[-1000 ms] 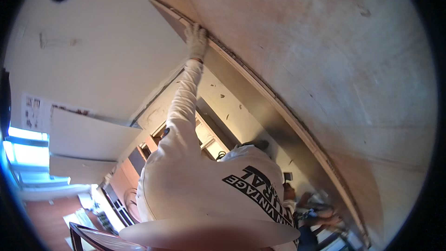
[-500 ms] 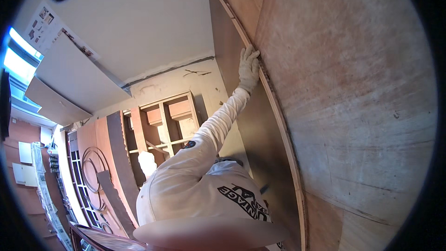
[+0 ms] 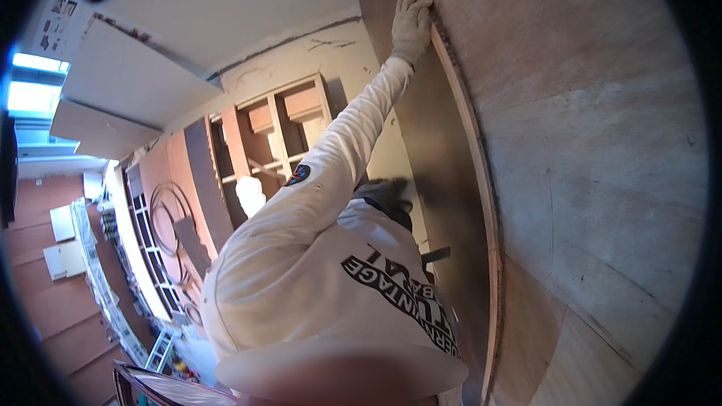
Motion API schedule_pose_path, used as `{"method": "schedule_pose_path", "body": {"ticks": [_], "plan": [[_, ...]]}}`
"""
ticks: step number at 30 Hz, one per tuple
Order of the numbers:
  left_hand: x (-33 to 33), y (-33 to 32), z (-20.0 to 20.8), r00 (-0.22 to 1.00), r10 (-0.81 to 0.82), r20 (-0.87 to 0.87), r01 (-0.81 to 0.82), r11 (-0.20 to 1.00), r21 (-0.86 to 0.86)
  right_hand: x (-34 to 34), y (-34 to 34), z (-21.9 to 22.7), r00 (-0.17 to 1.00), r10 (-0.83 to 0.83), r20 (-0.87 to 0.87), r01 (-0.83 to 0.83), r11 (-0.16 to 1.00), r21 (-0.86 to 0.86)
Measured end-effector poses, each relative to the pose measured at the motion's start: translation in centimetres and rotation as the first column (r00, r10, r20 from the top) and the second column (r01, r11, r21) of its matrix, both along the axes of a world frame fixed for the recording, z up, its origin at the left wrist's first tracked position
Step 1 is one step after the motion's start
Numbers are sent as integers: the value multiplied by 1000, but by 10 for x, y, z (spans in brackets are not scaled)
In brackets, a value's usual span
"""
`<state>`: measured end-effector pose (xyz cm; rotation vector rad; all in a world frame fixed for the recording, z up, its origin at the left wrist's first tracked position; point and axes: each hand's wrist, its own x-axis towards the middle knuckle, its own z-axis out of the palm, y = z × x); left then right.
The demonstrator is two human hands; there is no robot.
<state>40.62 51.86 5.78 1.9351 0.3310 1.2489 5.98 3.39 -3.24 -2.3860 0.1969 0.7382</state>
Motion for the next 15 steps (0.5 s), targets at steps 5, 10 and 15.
{"method": "schedule_pose_path", "body": {"ticks": [5, 10, 15], "plan": [[-12, 5, 15, 987, 79, -138, -46, 973, 225, 26, 19, -5, 999, 40, -25, -40, 999, 15], [-28, 63, 49, 953, -41, -302, 214, 793, 570, 76, 73, -22, 994, 80, -72, -80, 997, 3], [-9, 86, 50, 948, -273, -163, 302, 618, 725, 135, 151, -38, 987, 98, -130, -105, 993, -52]]}}
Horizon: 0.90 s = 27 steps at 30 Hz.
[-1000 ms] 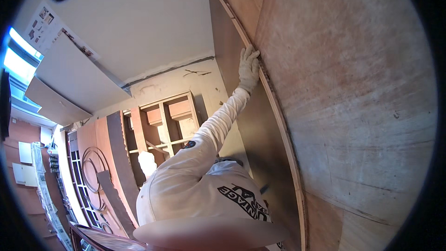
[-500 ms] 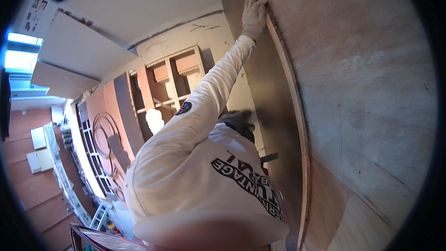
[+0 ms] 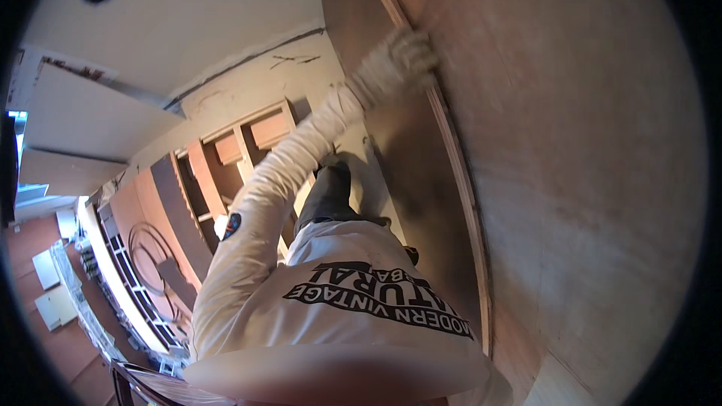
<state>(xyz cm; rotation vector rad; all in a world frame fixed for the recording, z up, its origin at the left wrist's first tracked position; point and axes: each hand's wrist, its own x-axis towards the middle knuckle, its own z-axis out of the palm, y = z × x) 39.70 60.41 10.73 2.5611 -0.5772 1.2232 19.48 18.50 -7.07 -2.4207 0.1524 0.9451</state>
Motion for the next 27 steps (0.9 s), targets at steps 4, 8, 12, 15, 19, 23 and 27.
{"method": "schedule_pose_path", "body": {"ticks": [4, 8, 12, 15, 19, 23, 27], "plan": [[6, 8, -2, 969, -242, -57, 218, 937, -271, 48, 57, -6, 999, -39, -23, 37, 996, -82], [12, 22, 6, 946, -324, 27, 311, 878, -364, 89, 108, -6, 996, -85, -31, 80, 989, -125], [21, 31, 13, 929, -368, -37, 331, 872, -360, 120, 145, -8, 992, -118, -41, 111, 982, -154], [28, 38, 23, 909, -399, -122, 346, 885, -311, 137, 163, -15, 988, -140, -65, 126, 976, -178], [43, 50, 26, 841, -484, -243, 420, 866, -272, 167, 186, -32, 983, -146, -113, 122, 973, -194], [65, 84, 32, 867, -494, -65, 467, 851, -239, 208, 199, -56, 979, -109, -172, 74, 977, -200], [112, 192, 35, 976, -212, 49, 213, 976, -35, 239, 213, -72, 969, -91, -232, 43, 978, -203]]}}
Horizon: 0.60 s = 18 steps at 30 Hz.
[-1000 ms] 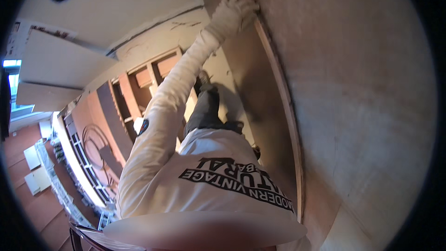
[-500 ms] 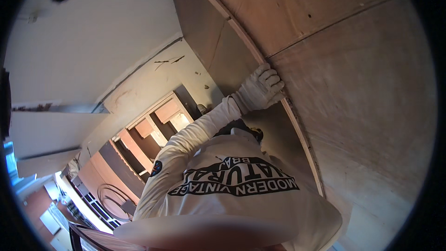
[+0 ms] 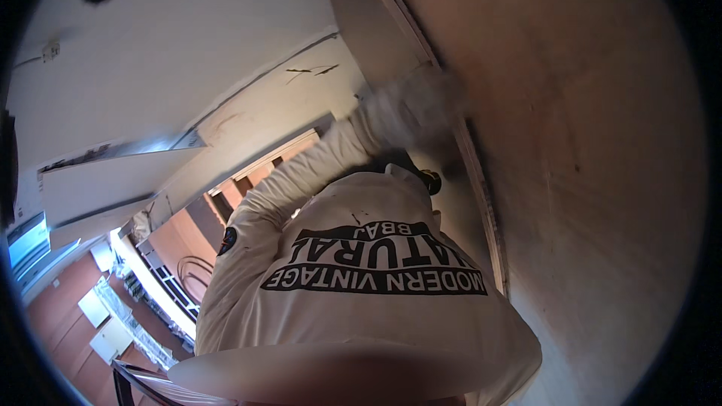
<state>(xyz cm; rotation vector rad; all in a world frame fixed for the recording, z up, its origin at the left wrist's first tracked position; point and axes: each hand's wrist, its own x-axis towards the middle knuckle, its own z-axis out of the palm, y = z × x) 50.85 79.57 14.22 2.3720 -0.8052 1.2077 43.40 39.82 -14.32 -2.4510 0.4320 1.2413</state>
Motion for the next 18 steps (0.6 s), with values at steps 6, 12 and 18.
{"method": "schedule_pose_path", "body": {"ticks": [6, 12, 18], "plan": [[98, 174, -13, 915, 339, -219, -291, 930, 224, 42, 38, -7, 999, -36, -16, 36, 999, -11], [174, 242, -24, 960, 67, -271, 12, 959, 283, -7, 103, -16, 942, -335, 33, 336, 942, -18], [219, 277, -42, 940, -209, -270, 273, 935, 225, -110, 274, -54, 727, -686, 26, 685, 728, 21]]}}
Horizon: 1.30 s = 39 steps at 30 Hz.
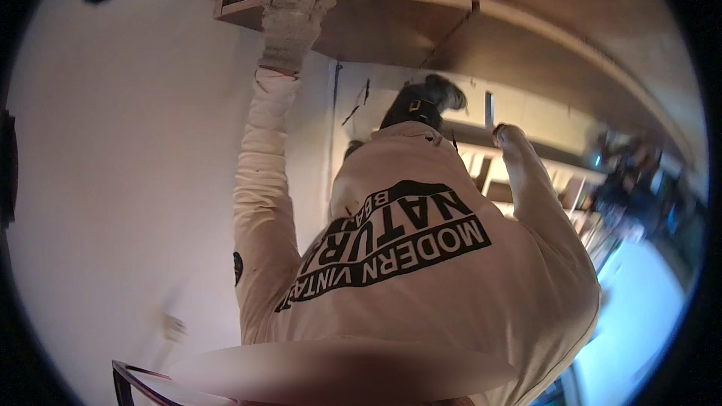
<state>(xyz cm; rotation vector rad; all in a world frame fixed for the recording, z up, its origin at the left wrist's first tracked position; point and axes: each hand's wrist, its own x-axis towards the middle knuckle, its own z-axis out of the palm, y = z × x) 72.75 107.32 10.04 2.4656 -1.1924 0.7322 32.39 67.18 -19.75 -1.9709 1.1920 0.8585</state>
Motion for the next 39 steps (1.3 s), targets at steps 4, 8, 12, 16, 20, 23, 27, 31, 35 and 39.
{"method": "schedule_pose_path", "body": {"ticks": [4, 8, 12, 16, 20, 23, 27, 31, 35, 39], "plan": [[4, -1, -4, 998, 1, -55, -1, 1000, 4, -86, 153, -22, 975, -213, -59, 214, 976, 24], [10, -10, 11, 995, -99, -15, 99, 995, 29, -170, 258, -23, 919, -358, -167, 366, 930, 23], [13, -4, 11, 990, -136, -25, 136, 991, 0, -217, 334, -20, 868, -447, -216, 457, 890, -4], [16, 2, 2, 984, -170, 50, 175, 977, -120, -236, 375, -39, 868, -440, -232, 452, 892, 0], [24, -1, -8, 997, -78, 7, 77, 997, 19, -240, 407, -98, 933, -261, -247, 275, 961, 23], [19, -4, -3, 997, -74, 5, 74, 996, 50, -273, 398, -156, 941, 189, -280, -174, 982, 80], [25, -15, -30, 996, -73, -43, 73, 997, 8, -302, 365, -173, 880, 287, -378, -277, 957, 81], [17, -8, -10, 994, -42, 101, 45, 999, -24, -179, 325, -90, 866, -408, -290, 422, 906, -17], [12, -17, -20, 984, -93, 153, 113, 985, -129, -198, 295, -66, 836, -511, -201, 502, 859, -100], [12, -35, -28, 953, -147, 265, 216, 943, -252, -223, 276, -77, 646, -746, -162, 750, 660, -42]]}}
